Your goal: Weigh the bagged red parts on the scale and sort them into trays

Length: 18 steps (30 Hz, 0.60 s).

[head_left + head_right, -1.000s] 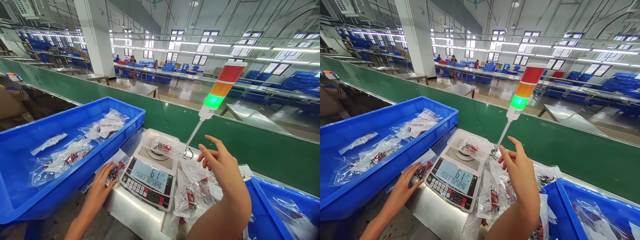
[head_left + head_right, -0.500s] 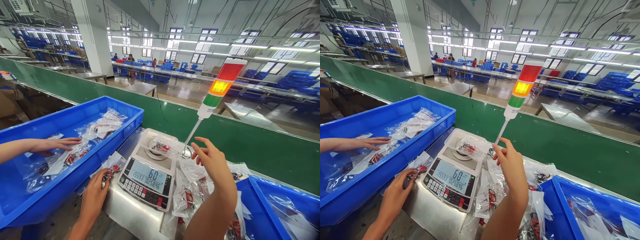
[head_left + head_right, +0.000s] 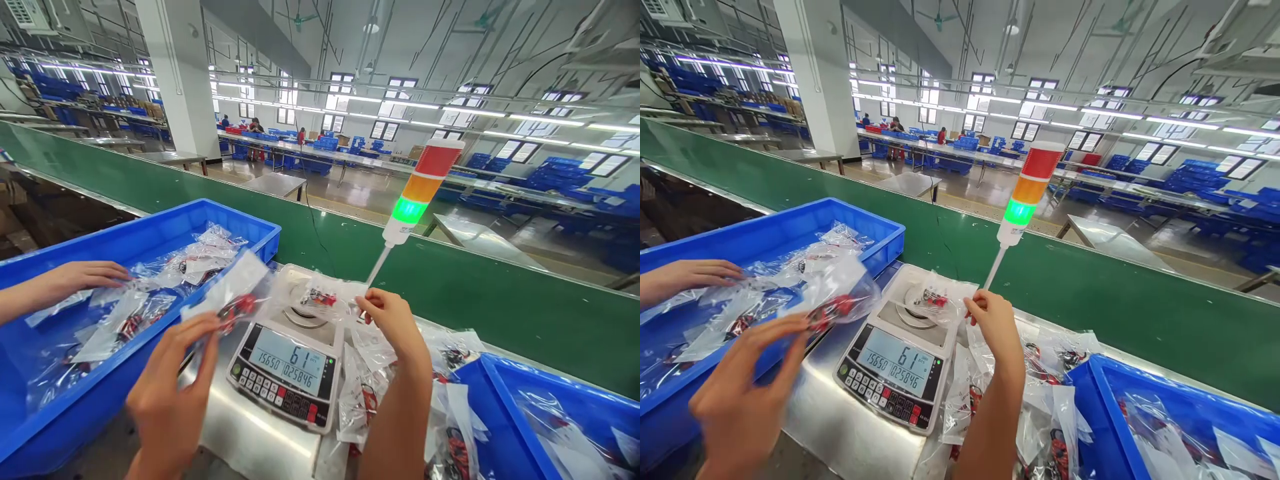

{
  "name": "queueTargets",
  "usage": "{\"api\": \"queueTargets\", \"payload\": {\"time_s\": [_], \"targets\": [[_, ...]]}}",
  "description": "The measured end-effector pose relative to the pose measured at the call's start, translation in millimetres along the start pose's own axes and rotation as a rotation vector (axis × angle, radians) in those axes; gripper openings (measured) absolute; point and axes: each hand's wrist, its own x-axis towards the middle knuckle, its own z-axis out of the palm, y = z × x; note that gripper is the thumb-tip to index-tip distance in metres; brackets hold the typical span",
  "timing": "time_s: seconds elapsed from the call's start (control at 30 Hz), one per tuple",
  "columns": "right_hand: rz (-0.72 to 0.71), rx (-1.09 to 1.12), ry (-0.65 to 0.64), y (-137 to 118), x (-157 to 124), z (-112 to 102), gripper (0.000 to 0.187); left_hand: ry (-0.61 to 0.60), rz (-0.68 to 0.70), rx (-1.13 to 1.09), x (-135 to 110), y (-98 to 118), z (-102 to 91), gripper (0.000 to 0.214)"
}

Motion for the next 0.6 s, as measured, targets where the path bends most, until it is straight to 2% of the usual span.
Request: {"api": "queueTargets", "payload": {"time_s": [0.07, 0.13, 0.2, 0.27, 0.33, 0.43, 0.47, 0.53, 0.6], "targets": [[-0.045, 0.117, 0.117, -5, -17, -15, 0.035, -0.055, 0.094, -0.184, 28, 6, 32.0, 0.014], [-0.046, 0.184, 0.261, -5, -39, -32, 0.037, -0.26, 0.137, -0.321, 49, 5, 64.6, 0.018], [-0.005, 0.194, 0.361, 0, -59, -48, 0.038, -0.459, 0.158, -0.389, 58, -1, 88.7, 0.018], [0.04, 0.196, 0.386, 11, -73, -61, 0.04, -0.519, 0.129, -0.409, 54, -9, 98.3, 0.016], [0.065, 0.177, 0.363, 21, -80, -68, 0.041, -0.447, 0.038, -0.403, 40, -19, 92.9, 0.017], [0.04, 0.142, 0.309, 27, -85, -69, 0.044, -0.322, -0.103, -0.356, 9, -33, 67.6, 0.023], [0.014, 0.142, 0.291, 25, -86, -67, 0.044, -0.319, -0.13, -0.343, -3, -37, 58.9, 0.023], [-0.047, 0.16, 0.231, 16, -91, -63, 0.044, -0.395, -0.145, -0.348, -27, -41, 47.9, 0.024], [-0.108, 0.198, 0.128, 0, -97, -57, 0.044, -0.48, -0.129, -0.384, -51, -39, 49.2, 0.042]]}}
